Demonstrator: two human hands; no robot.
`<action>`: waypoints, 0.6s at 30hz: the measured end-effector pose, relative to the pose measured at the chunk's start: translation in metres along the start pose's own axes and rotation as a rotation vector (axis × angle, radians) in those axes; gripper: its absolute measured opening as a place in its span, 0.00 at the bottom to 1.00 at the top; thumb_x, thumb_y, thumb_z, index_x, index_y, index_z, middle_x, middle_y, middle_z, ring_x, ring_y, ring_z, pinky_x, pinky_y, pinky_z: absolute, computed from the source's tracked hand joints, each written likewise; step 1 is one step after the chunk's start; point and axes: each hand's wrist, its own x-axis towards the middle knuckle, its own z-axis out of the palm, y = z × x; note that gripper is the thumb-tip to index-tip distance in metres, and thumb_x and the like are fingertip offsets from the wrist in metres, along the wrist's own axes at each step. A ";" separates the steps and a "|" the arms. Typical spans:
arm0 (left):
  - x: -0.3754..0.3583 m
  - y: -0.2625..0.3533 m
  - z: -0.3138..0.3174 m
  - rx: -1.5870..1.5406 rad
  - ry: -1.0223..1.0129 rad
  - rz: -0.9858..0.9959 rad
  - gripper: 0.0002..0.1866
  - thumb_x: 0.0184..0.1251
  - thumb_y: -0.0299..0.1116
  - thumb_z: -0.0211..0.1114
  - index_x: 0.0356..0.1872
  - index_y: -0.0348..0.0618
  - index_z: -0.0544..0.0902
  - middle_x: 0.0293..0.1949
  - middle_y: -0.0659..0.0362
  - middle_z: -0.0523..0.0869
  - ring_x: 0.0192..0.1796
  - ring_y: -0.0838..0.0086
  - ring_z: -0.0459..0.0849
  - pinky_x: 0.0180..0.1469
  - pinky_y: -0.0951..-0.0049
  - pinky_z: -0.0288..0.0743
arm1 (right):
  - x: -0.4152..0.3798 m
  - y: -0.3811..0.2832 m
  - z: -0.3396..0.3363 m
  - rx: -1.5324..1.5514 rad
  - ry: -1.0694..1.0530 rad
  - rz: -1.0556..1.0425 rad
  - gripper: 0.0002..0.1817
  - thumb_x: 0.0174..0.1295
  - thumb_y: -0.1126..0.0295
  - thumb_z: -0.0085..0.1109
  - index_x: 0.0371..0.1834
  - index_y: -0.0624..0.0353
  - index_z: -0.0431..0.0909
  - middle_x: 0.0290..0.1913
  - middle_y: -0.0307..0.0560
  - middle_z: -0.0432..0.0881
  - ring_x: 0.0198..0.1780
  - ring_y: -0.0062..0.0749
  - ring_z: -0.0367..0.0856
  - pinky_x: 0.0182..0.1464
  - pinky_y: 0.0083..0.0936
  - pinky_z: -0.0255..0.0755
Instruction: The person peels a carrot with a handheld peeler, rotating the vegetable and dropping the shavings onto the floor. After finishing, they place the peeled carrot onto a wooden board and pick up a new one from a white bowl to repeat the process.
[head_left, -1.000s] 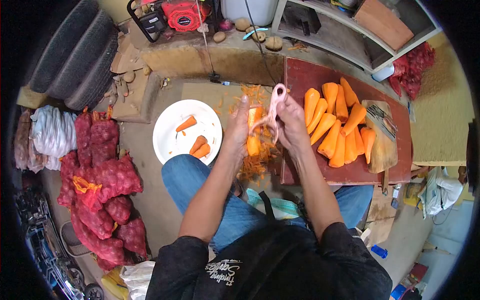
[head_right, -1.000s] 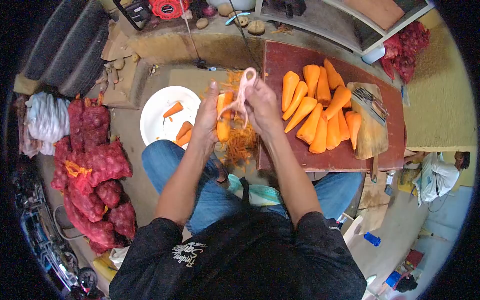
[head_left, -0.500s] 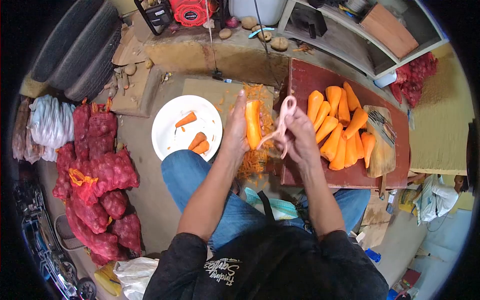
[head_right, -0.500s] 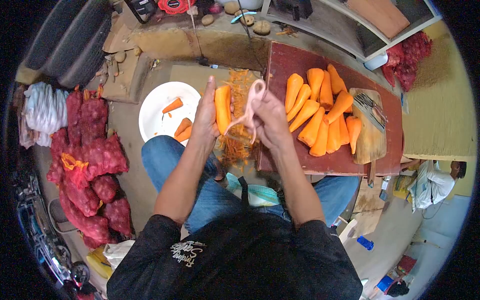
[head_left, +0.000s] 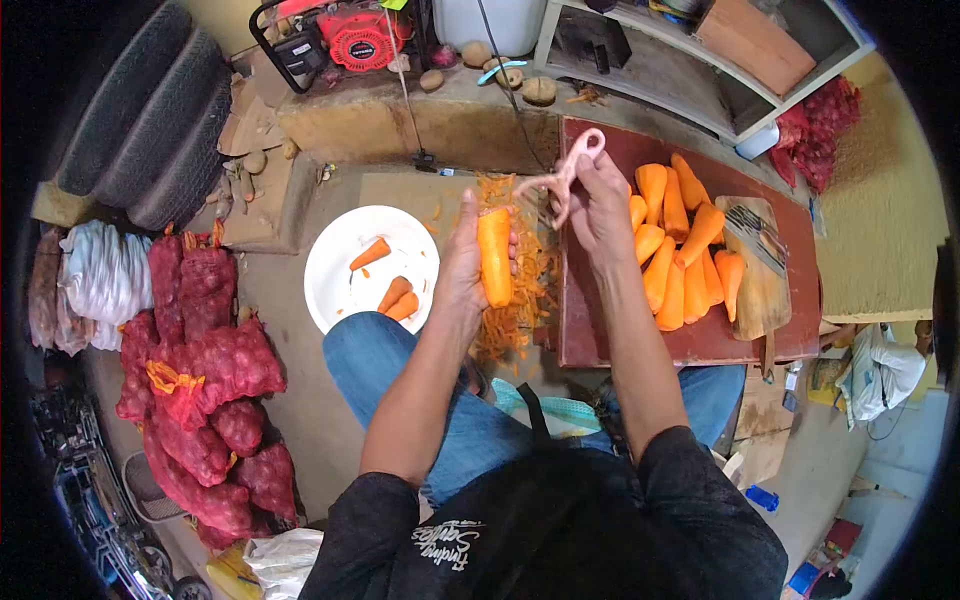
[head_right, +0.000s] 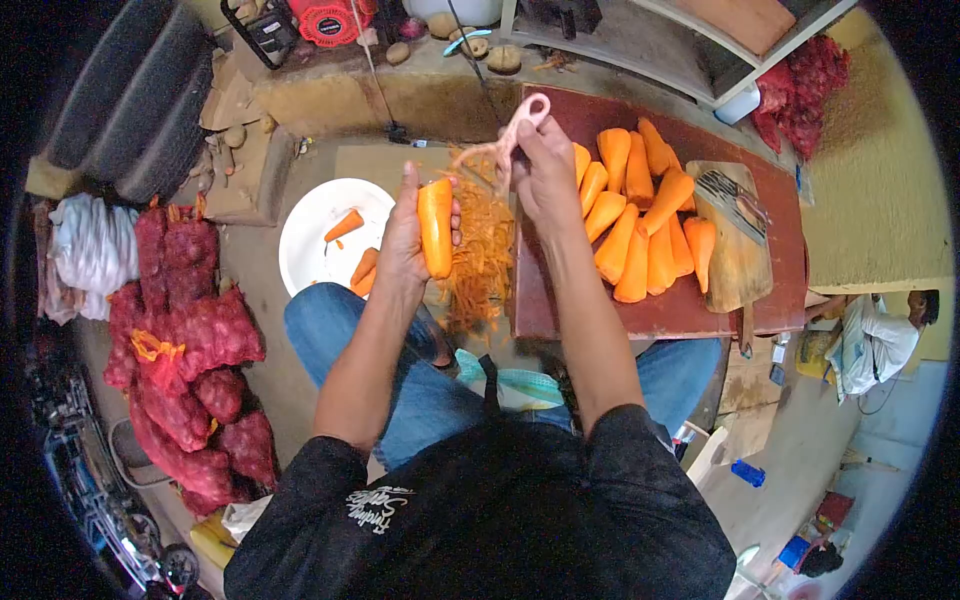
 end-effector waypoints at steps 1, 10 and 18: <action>0.002 0.000 -0.004 -0.004 0.001 0.002 0.35 0.70 0.69 0.54 0.46 0.40 0.79 0.24 0.58 0.81 0.22 0.76 0.81 0.19 0.75 0.77 | -0.017 -0.008 0.005 -0.019 0.004 0.031 0.12 0.72 0.66 0.60 0.51 0.60 0.72 0.39 0.42 0.81 0.35 0.23 0.81 0.35 0.21 0.78; 0.004 -0.004 0.003 0.105 0.018 0.031 0.36 0.70 0.71 0.52 0.44 0.41 0.80 0.23 0.60 0.81 0.20 0.76 0.80 0.20 0.75 0.77 | -0.076 0.009 0.026 0.064 -0.061 0.225 0.15 0.71 0.67 0.60 0.55 0.63 0.73 0.44 0.43 0.83 0.37 0.21 0.82 0.39 0.18 0.77; -0.002 0.000 0.002 0.060 -0.083 -0.083 0.40 0.67 0.75 0.48 0.44 0.42 0.80 0.24 0.61 0.81 0.21 0.77 0.79 0.19 0.77 0.73 | 0.003 0.014 0.013 0.026 -0.003 -0.046 0.08 0.74 0.66 0.57 0.47 0.58 0.72 0.36 0.40 0.80 0.32 0.20 0.78 0.32 0.20 0.73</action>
